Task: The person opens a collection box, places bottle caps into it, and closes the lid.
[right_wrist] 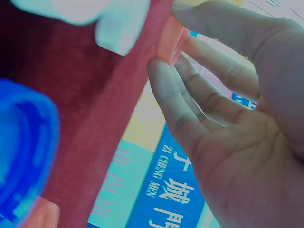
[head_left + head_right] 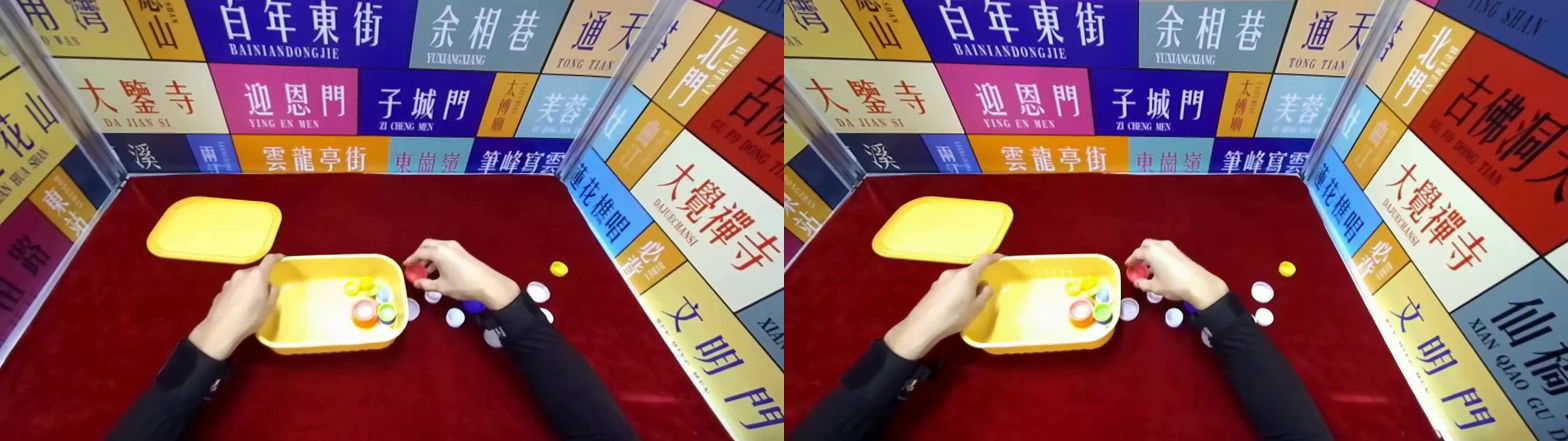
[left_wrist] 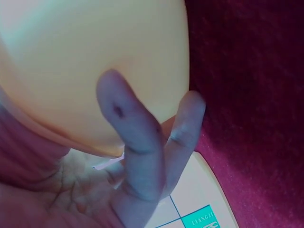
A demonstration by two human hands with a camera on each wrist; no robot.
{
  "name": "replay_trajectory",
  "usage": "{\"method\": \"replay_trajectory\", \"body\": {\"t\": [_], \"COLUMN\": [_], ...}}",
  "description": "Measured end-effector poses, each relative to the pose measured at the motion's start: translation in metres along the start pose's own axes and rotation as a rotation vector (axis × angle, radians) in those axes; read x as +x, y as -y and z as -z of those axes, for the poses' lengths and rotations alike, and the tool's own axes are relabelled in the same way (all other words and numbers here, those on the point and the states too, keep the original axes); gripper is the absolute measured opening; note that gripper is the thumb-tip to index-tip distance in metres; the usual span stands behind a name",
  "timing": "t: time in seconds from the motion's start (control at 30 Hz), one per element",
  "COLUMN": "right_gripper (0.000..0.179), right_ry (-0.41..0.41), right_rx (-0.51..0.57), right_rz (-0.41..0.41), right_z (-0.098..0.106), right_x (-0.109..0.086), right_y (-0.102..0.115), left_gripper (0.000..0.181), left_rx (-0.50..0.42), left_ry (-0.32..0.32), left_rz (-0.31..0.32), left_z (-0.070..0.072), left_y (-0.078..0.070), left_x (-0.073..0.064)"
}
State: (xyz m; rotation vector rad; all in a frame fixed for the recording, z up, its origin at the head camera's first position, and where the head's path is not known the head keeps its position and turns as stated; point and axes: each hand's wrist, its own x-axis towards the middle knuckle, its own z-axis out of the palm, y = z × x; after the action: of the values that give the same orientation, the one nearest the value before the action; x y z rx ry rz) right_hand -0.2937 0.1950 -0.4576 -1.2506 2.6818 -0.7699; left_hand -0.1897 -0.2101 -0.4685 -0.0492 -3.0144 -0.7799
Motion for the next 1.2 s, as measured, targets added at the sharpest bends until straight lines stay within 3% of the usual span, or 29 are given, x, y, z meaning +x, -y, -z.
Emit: {"method": "replay_trajectory", "body": {"t": [0.23, 0.4, 0.97, 1.2], "right_gripper": [0.038, 0.037, 0.034, 0.032], "right_ry": [-0.125, -0.156, 0.123, 0.127], "right_rx": [0.031, 0.044, -0.075, -0.08], "right_rz": [0.104, 0.178, 0.319, 0.345], "right_z": [0.007, 0.003, -0.036, -0.046], "right_x": [-0.002, -0.001, 0.038, 0.044], "right_y": [0.022, 0.042, 0.104, 0.112], "left_gripper": [0.056, 0.056, 0.057, 0.058], "left_rx": [0.004, 0.003, -0.007, -0.006], "left_ry": [0.013, 0.014, 0.027, 0.043], "left_rz": [0.012, 0.012, 0.033, 0.044], "left_z": [0.0, 0.0, 0.003, 0.001], "left_y": [-0.001, -0.002, 0.0, -0.001], "left_x": [0.001, 0.003, 0.002, 0.0]}}
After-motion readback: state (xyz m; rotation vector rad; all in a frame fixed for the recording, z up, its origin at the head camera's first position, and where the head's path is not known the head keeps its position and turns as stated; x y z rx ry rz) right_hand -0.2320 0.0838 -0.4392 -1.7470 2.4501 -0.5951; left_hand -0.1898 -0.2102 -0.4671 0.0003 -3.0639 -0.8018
